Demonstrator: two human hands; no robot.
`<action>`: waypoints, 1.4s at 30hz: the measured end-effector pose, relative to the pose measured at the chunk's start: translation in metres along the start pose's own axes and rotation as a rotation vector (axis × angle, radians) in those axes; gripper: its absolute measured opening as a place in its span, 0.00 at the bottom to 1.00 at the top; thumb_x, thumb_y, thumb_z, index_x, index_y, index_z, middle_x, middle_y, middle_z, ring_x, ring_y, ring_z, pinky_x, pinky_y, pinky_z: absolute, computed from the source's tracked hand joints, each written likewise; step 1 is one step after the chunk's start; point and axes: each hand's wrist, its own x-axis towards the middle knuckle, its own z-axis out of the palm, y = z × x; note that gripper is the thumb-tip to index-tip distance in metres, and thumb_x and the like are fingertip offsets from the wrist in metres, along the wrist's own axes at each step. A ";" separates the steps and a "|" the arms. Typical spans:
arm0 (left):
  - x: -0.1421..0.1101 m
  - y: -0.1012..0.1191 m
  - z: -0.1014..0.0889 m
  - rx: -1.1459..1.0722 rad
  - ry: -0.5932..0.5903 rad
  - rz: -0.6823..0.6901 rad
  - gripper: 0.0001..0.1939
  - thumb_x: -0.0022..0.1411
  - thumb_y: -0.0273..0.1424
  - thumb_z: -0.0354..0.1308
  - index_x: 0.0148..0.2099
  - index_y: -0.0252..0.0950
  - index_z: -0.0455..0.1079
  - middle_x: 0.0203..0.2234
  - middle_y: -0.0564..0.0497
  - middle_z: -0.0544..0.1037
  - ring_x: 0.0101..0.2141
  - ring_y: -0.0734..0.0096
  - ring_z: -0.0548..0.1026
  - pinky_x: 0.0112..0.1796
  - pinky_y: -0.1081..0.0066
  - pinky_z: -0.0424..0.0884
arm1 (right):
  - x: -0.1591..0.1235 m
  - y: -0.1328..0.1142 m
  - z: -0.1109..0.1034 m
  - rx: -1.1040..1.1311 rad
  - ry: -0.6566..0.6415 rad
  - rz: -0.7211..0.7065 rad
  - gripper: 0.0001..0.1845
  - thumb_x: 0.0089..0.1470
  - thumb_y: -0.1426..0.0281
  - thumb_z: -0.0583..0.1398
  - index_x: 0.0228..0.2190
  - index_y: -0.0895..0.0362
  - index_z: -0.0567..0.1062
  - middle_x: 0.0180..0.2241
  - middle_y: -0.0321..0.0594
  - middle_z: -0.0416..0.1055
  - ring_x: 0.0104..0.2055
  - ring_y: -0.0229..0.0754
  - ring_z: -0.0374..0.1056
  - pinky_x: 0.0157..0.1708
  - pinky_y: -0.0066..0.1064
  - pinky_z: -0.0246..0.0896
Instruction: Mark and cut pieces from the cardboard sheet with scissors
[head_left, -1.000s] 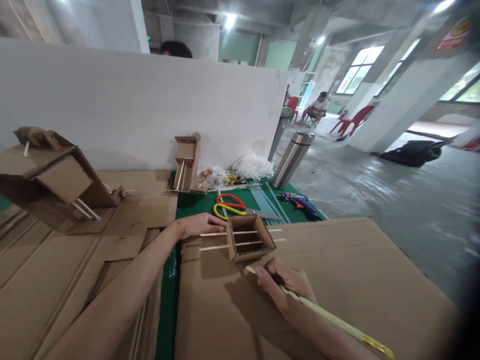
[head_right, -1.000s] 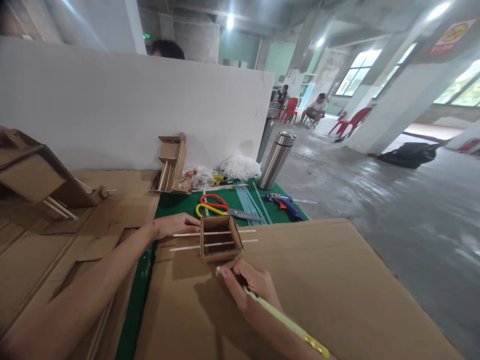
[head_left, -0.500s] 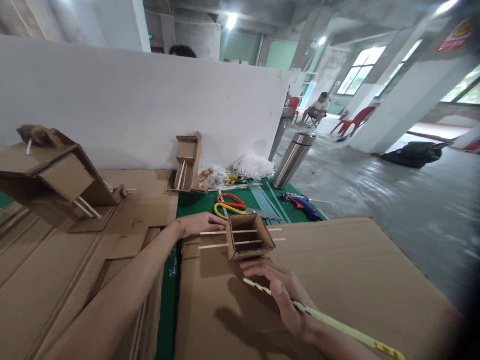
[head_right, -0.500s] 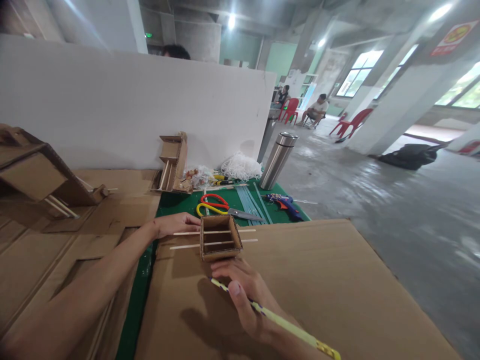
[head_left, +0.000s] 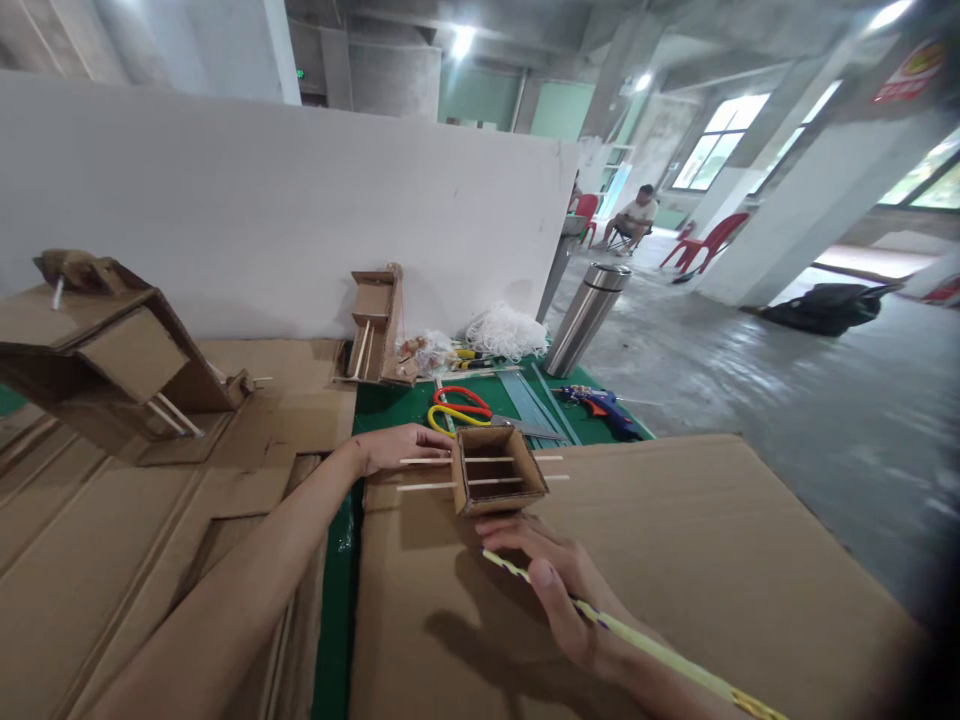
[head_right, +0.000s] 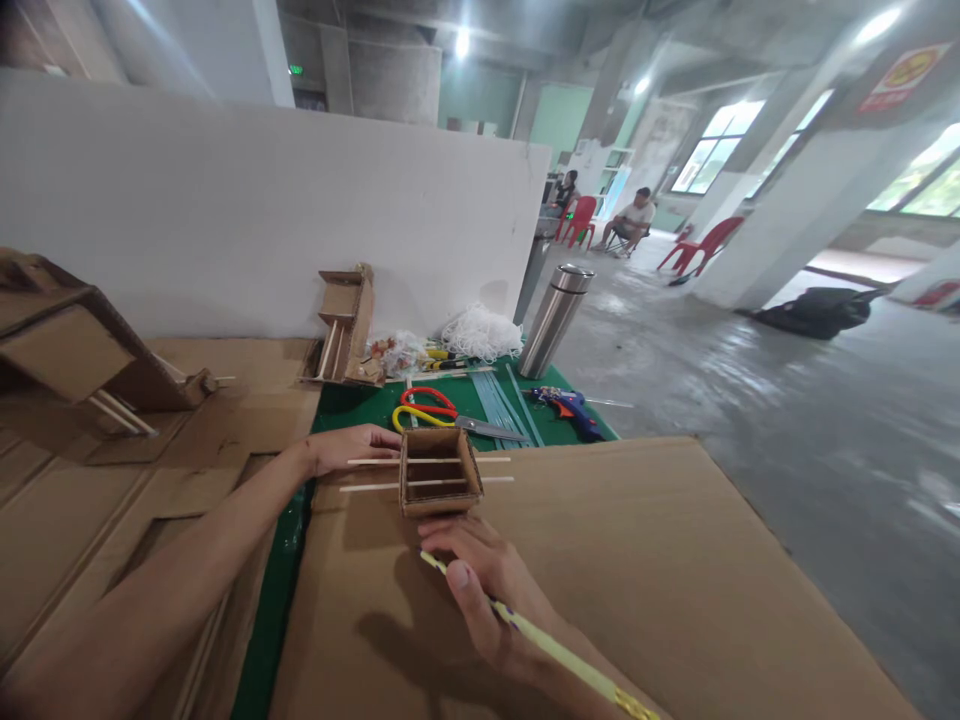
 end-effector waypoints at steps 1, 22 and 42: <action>0.000 0.000 0.000 -0.006 -0.004 0.003 0.24 0.56 0.47 0.60 0.47 0.36 0.75 0.44 0.48 0.77 0.46 0.63 0.71 0.49 0.67 0.62 | 0.000 0.000 0.000 0.004 -0.005 0.001 0.25 0.64 0.56 0.41 0.42 0.53 0.72 0.45 0.46 0.72 0.50 0.47 0.67 0.49 0.39 0.62; 0.002 -0.004 -0.002 0.001 0.016 0.008 0.25 0.54 0.48 0.60 0.48 0.36 0.74 0.44 0.48 0.77 0.47 0.62 0.70 0.49 0.68 0.61 | -0.003 -0.004 0.008 -0.158 0.249 0.315 0.16 0.59 0.59 0.52 0.24 0.55 0.66 0.15 0.29 0.58 0.16 0.33 0.53 0.17 0.24 0.47; 0.001 -0.003 0.000 -0.021 0.026 -0.019 0.26 0.53 0.49 0.61 0.47 0.36 0.75 0.39 0.49 0.79 0.46 0.63 0.70 0.48 0.68 0.62 | 0.003 -0.009 0.012 -0.200 0.263 0.385 0.15 0.56 0.61 0.52 0.22 0.55 0.61 0.16 0.27 0.55 0.18 0.32 0.49 0.19 0.23 0.44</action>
